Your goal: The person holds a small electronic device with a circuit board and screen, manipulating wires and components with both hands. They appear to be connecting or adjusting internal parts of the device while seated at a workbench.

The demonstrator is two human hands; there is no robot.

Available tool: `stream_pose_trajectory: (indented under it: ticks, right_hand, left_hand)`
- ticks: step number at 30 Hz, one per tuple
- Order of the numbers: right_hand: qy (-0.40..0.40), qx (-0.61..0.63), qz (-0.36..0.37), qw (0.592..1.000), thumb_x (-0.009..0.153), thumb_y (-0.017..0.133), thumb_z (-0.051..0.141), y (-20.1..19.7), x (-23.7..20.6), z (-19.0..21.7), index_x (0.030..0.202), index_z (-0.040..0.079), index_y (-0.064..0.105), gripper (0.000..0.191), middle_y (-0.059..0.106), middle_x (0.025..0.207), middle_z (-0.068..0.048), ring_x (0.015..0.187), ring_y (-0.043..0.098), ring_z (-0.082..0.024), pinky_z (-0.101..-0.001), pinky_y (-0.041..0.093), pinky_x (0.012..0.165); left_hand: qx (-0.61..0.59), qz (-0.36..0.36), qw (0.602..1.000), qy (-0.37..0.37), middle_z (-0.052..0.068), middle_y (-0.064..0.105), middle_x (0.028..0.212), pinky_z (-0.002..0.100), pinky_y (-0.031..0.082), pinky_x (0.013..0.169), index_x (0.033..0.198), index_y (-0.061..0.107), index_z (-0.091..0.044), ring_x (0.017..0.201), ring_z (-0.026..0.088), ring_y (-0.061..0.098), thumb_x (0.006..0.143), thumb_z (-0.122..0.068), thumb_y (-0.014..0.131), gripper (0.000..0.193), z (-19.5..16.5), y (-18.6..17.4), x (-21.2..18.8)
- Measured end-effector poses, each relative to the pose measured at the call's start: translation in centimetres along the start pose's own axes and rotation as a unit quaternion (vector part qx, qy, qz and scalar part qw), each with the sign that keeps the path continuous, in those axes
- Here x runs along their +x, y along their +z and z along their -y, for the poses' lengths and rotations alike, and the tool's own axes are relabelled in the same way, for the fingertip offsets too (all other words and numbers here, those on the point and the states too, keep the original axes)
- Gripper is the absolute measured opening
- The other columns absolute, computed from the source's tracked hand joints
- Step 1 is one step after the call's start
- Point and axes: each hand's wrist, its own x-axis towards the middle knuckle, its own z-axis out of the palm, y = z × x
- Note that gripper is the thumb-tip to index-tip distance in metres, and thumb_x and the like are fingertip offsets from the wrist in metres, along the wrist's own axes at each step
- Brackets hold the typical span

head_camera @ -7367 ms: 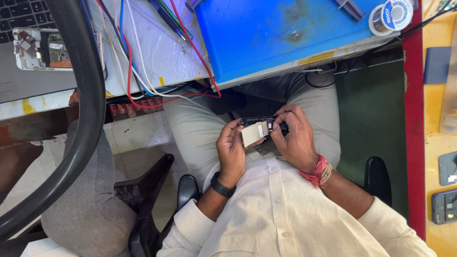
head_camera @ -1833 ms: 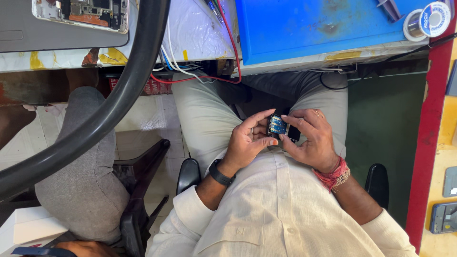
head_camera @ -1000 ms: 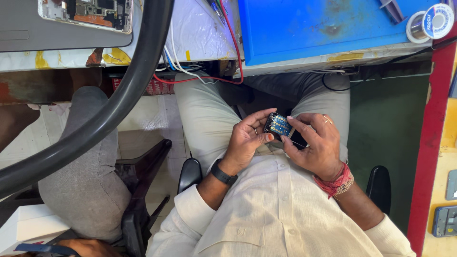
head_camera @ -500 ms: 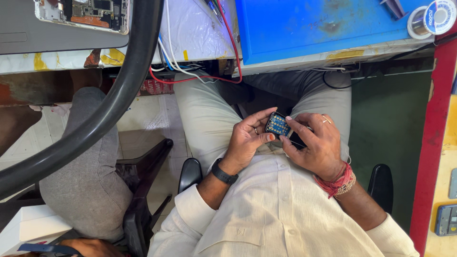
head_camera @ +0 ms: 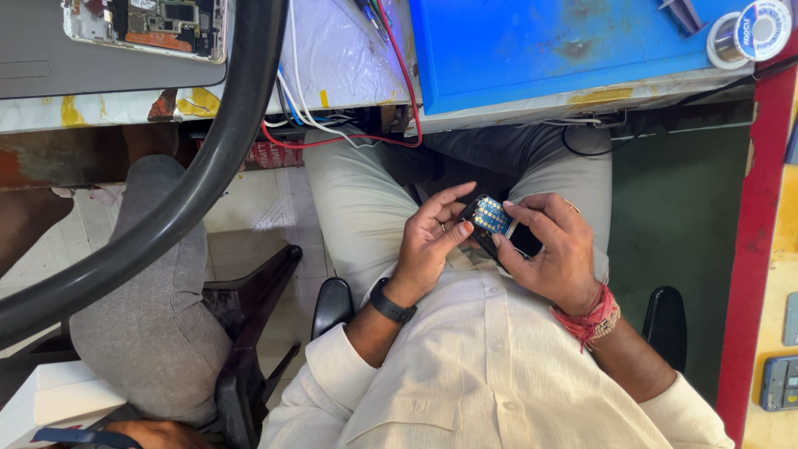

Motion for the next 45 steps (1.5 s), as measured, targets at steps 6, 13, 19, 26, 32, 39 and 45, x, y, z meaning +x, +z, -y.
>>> stream_pose_trajectory:
  ticks: [6, 13, 19, 26, 32, 39, 45]
  right_hand:
    - [0.007, -0.016, -0.010, 1.000, 0.074, 0.085, 0.011, 0.6, -0.3, -0.1, 0.111, 0.001, 0.072, 0.041, 0.067, 0.102, -0.014, 0.092, 0.068, -0.028, -0.0379, 0.055, 0.080]
    - [-0.014, -0.039, -0.005, 0.999, 0.075, 0.085, 0.012, 0.9, -0.2, 0.1, 0.112, 0.001, 0.072, 0.041, 0.066, 0.102, -0.012, 0.093, 0.068, -0.028, -0.0391, 0.055, 0.082]
    - [-0.027, -0.048, 0.004, 0.998, 0.076, 0.086, 0.014, 1.0, -0.1, 0.2, 0.112, 0.001, 0.072, 0.041, 0.066, 0.102, -0.013, 0.092, 0.068, -0.028, -0.0387, 0.056, 0.080]
    - [-0.046, -0.071, 0.007, 0.996, 0.077, 0.086, 0.014, 1.0, -0.1, 0.3, 0.113, 0.000, 0.072, 0.041, 0.065, 0.102, -0.012, 0.090, 0.067, -0.027, -0.0388, 0.055, 0.077]
    - [-0.040, -0.071, 0.008, 0.997, 0.077, 0.085, 0.014, 1.0, -0.1, 0.3, 0.113, 0.001, 0.072, 0.041, 0.066, 0.102, -0.013, 0.090, 0.067, -0.028, -0.0389, 0.055, 0.078]
    - [0.006, -0.030, -0.011, 0.999, 0.075, 0.086, 0.012, 1.1, -0.3, 0.1, 0.112, 0.001, 0.072, 0.041, 0.067, 0.103, -0.013, 0.091, 0.067, -0.027, -0.0375, 0.055, 0.079]
    - [0.013, -0.025, -0.013, 1.000, 0.075, 0.085, 0.011, 1.2, -0.4, 0.1, 0.111, 0.001, 0.072, 0.040, 0.067, 0.102, -0.013, 0.091, 0.068, -0.027, -0.0373, 0.055, 0.079]
  left_hand:
    - [-0.021, -0.061, 0.998, -0.016, 0.011, 0.069, 0.108, 0.035, 0.065, 0.082, 0.116, 0.064, 0.001, 0.098, 0.016, 0.070, 0.103, -0.003, 0.062, 0.013, 1.4, -0.7, 0.3]
    - [-0.038, -0.077, 0.996, -0.028, 0.007, 0.069, 0.100, 0.036, 0.066, 0.078, 0.108, 0.067, -0.001, 0.091, 0.016, 0.072, 0.104, -0.011, 0.064, 0.011, 2.1, -1.2, 0.3]
    - [-0.018, -0.077, 0.997, -0.026, 0.007, 0.070, 0.097, 0.035, 0.067, 0.077, 0.105, 0.068, -0.002, 0.089, 0.015, 0.072, 0.103, -0.011, 0.065, 0.010, 2.0, -1.1, 0.3]
    - [0.034, -0.088, 0.996, -0.007, 0.006, 0.070, 0.099, 0.033, 0.066, 0.075, 0.105, 0.068, -0.002, 0.090, 0.013, 0.072, 0.102, -0.008, 0.064, 0.007, 1.8, -1.0, 0.2]
    - [0.083, -0.093, 0.992, 0.007, 0.006, 0.070, 0.099, 0.030, 0.065, 0.077, 0.107, 0.068, -0.001, 0.091, 0.011, 0.071, 0.103, -0.007, 0.065, 0.007, 1.8, -0.9, 0.2]
    - [0.026, -0.068, 0.997, -0.002, 0.008, 0.070, 0.106, 0.034, 0.064, 0.086, 0.113, 0.066, 0.000, 0.098, 0.013, 0.070, 0.101, -0.001, 0.059, 0.013, 1.7, -1.0, 0.1]
    - [0.017, -0.065, 0.998, -0.011, 0.010, 0.069, 0.115, 0.034, 0.064, 0.088, 0.139, 0.052, -0.002, 0.104, 0.015, 0.069, 0.100, 0.001, 0.056, 0.039, 0.8, -0.3, 0.0]
